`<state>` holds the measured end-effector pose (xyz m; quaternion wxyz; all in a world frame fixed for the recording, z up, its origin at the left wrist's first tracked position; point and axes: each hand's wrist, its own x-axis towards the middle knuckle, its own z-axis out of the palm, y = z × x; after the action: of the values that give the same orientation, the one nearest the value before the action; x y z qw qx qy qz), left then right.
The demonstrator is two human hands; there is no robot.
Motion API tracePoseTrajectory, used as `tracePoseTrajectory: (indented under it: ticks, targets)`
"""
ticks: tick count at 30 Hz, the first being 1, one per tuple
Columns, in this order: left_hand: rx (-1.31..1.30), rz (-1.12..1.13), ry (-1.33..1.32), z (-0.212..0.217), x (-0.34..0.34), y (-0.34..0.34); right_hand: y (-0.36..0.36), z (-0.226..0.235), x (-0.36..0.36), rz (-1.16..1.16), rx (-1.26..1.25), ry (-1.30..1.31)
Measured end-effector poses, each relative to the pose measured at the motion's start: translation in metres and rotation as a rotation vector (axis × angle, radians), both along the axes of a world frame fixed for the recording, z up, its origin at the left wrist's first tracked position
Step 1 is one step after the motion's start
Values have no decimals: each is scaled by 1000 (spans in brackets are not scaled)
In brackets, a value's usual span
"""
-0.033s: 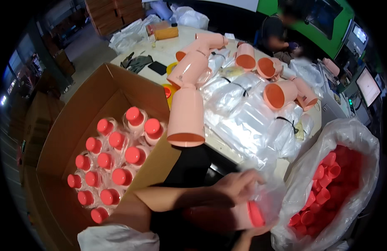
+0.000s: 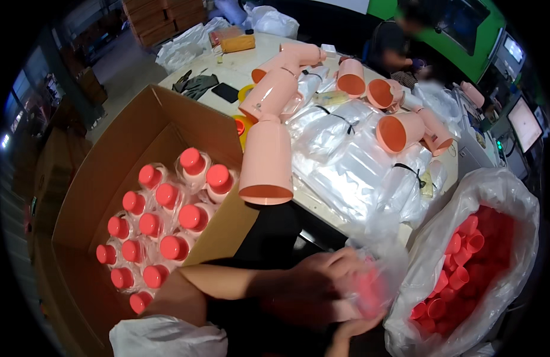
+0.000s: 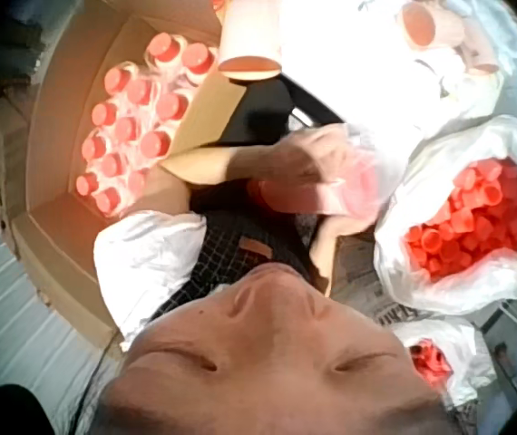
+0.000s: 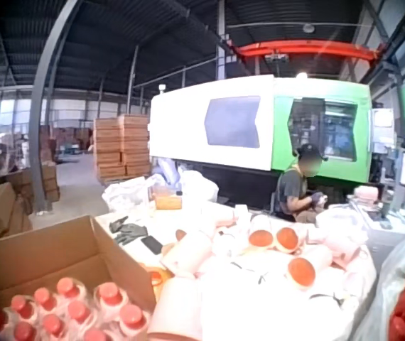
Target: The person assembles pink mugs with red lids, wraps each unit in a clear plastic bag, and places them into a cardboard box. The person also uses a handheld tape dispenser to seal the box after filling it.
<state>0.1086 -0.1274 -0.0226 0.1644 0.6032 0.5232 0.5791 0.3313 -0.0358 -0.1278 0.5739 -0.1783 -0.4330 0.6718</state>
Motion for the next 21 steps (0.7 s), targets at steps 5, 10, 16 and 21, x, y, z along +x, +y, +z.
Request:
tracePoseTrajectory:
  ticks: [5, 10, 16, 21]
  targets:
    - [-469, 365, 27, -52, 30, -156, -75, -46, 4, 426, 98, -710]
    - [-764, 828, -184, -75, 37, -203, -92, -1, -48, 903, 333, -907]
    - [-77, 1041, -536, -64, -27, -278, -121, 115, -179, 725, 796, -642]
    - [12, 1231, -503, -45, -85, -277, -151, 159, -241, 797, 1040, -509]
